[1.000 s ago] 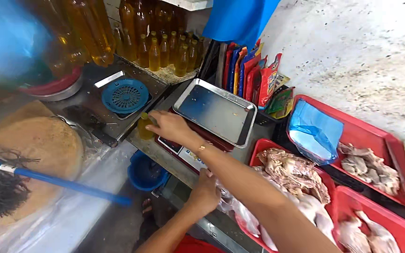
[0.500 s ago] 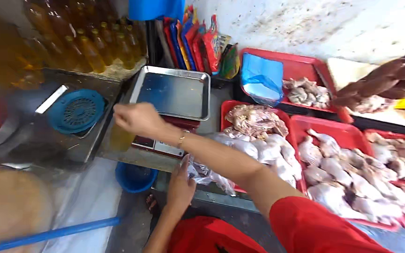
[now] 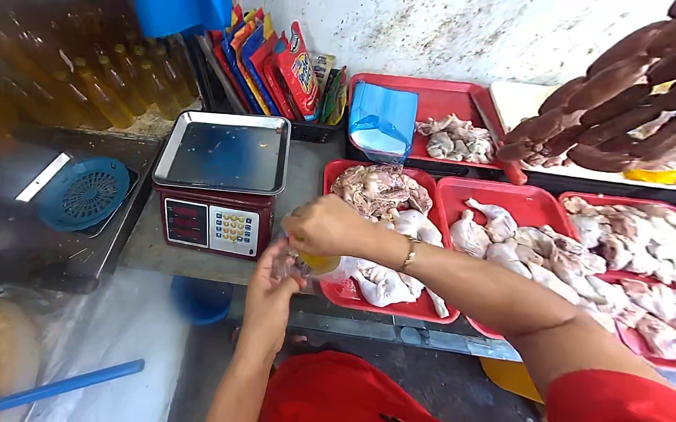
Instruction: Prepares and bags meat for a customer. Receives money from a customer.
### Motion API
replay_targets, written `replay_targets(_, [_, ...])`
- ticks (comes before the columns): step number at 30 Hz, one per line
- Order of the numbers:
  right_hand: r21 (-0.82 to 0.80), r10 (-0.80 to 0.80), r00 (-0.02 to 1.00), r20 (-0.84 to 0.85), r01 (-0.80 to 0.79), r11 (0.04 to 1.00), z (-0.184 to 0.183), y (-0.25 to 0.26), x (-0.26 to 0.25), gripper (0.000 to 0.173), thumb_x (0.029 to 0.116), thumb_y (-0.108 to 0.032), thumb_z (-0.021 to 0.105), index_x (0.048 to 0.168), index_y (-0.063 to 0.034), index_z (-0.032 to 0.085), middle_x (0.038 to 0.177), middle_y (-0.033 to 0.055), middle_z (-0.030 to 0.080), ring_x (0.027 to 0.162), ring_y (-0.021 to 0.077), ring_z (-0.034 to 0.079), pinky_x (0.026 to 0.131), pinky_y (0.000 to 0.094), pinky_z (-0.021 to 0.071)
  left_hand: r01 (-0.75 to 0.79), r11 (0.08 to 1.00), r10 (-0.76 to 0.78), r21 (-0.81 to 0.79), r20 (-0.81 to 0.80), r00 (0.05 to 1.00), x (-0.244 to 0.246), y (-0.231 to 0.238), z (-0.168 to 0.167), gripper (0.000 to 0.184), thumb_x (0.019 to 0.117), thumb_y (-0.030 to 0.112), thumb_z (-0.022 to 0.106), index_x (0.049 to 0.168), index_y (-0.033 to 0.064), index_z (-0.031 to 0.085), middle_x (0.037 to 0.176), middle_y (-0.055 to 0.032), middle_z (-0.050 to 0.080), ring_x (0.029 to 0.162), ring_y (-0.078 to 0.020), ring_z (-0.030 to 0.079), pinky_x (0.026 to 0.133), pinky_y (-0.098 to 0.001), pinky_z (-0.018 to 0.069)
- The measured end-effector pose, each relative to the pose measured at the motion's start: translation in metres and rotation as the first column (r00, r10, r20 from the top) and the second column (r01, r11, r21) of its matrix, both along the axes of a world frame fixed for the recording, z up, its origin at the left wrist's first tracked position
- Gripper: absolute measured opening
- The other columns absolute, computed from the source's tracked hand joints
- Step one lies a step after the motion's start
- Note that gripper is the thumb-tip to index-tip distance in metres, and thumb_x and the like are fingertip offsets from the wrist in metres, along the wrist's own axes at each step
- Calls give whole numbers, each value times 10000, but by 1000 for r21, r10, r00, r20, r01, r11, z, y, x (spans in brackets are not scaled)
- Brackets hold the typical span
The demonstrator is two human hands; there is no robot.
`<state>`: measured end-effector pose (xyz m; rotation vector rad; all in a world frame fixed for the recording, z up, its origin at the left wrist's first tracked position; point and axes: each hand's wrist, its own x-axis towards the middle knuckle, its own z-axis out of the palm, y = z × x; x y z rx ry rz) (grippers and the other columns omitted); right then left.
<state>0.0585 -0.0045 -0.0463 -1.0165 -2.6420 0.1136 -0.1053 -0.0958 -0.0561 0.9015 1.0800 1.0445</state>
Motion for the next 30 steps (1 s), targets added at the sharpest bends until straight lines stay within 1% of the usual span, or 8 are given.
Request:
replay_targets(5, [-317, 64, 984, 167, -8, 948, -25, 4, -15, 164, 956, -83, 615, 1003, 53, 695, 952, 248, 699, 930, 451, 685, 751, 635, 511, -192, 953, 249, -234, 244, 937, 8, 19, 32, 327, 1017, 8, 385, 1325, 32, 493, 868, -62, 579, 692, -148, 611, 719, -323, 575])
replay_targets(10, [-321, 86, 995, 40, -69, 945, -46, 5, -22, 194, 987, -17, 533, 1021, 123, 663, 1024, 300, 686, 992, 481, 674, 831, 631, 506, -305, 892, 402, -334, 276, 873, 6, 39, 31, 262, 1062, 127, 373, 1265, 78, 531, 855, -65, 571, 654, -166, 599, 658, -331, 569])
replay_targets(13, [-214, 178, 982, 58, -162, 963, -62, 1, -17, 148, 958, 6, 567, 954, 126, 654, 932, 287, 680, 893, 466, 689, 753, 607, 534, -328, 868, 444, -374, 285, 849, -1, 46, 30, 264, 1076, 194, 395, 1278, 86, 527, 846, -86, 603, 630, -178, 620, 616, -330, 574])
replay_targets(18, [-481, 173, 961, 216, -49, 875, -62, 6, -10, 191, 973, 19, 564, 1103, 141, 632, 1111, 330, 656, 1071, 513, 636, 883, 662, 477, -280, 892, 392, -355, 299, 870, 13, 42, 25, 274, 1078, 153, 391, 1280, 43, 541, 829, -77, 601, 617, -156, 615, 607, -291, 569])
replay_targets(22, [-505, -34, 981, -192, -69, 860, -52, 6, 28, 308, 994, -195, 632, 1186, 35, 703, 1140, 237, 693, 1029, 372, 676, 941, 540, 522, -271, 898, 386, -348, 325, 863, 18, 43, 29, 286, 1071, 130, 406, 1300, 30, 546, 854, -89, 606, 633, -162, 621, 611, -288, 570])
replay_targets(24, [-348, -248, 898, -364, 115, 930, -56, -5, 60, 368, 967, -324, 673, 1142, -6, 734, 1079, 197, 700, 951, 308, 683, 862, 470, 566, -273, 895, 392, -352, 329, 859, 18, 42, 29, 277, 1068, 129, 409, 1285, 31, 551, 851, -97, 622, 637, -165, 635, 609, -288, 577])
replay_targets(27, [-435, -544, 830, -120, 449, 781, -73, -14, 106, 721, 867, -533, 744, 1361, -20, 632, 1383, 251, 577, 1269, 419, 563, 1063, 611, 436, -273, 893, 397, -359, 340, 852, 21, 42, 30, 272, 1066, 120, 401, 1272, 30, 555, 848, -103, 623, 646, -170, 641, 613, -291, 575])
replay_targets(30, [-634, -647, 761, -40, 482, 605, -80, -24, 126, 370, 987, -239, 656, 1145, 94, 681, 1158, 280, 673, 1116, 411, 645, 1002, 601, 465, -258, 900, 380, -351, 342, 859, 26, 40, 31, 269, 1068, 119, 400, 1271, 32, 553, 863, -104, 627, 657, -169, 643, 615, -288, 573])
